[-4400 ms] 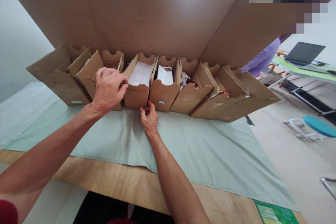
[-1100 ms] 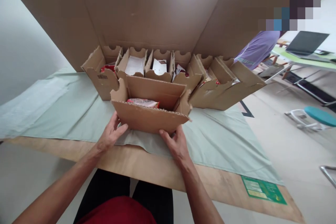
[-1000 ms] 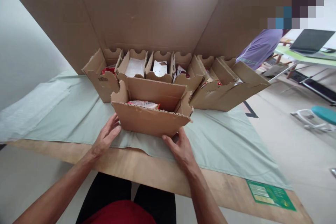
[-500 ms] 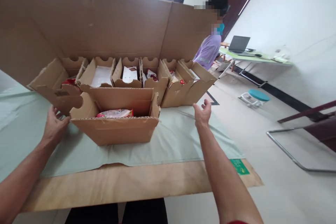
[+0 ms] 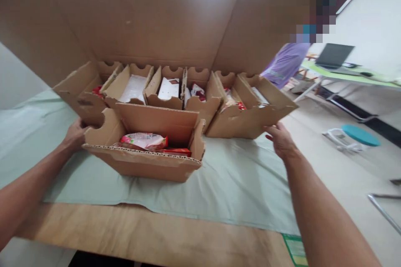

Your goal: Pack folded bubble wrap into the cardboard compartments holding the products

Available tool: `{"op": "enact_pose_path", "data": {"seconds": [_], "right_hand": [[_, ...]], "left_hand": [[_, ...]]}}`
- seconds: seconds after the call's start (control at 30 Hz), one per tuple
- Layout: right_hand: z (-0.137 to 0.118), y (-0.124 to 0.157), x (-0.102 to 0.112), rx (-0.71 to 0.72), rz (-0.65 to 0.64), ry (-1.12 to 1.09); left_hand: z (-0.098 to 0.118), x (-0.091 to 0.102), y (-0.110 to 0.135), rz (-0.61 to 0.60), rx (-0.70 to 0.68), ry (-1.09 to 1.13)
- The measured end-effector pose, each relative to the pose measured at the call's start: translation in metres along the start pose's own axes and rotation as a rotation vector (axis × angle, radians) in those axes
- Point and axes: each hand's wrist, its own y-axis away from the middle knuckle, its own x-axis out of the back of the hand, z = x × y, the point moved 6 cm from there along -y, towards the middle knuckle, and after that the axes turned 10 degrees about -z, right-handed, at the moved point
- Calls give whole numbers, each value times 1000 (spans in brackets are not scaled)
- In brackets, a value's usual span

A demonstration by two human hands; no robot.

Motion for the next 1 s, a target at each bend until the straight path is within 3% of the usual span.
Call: {"op": "enact_pose_path", "data": {"seconds": [0.13, 0.3, 0.6, 0.83, 1.0], "right_hand": [[-2, -10, -11, 9, -79, -48], [-5, -14, -27, 33, -89, -47], [-8, -14, -55, 62, -125, -78], [-9, -9, -63, 68, -51, -22], [10, 35, -60, -30, 141, 196]], "left_hand": [[1, 0, -1, 41, 72, 112], [10, -1, 6, 59, 80, 205], [7, 26, 23, 194, 98, 173], [3, 19, 29, 214, 78, 22], [1, 10, 39, 117, 69, -161]]}}
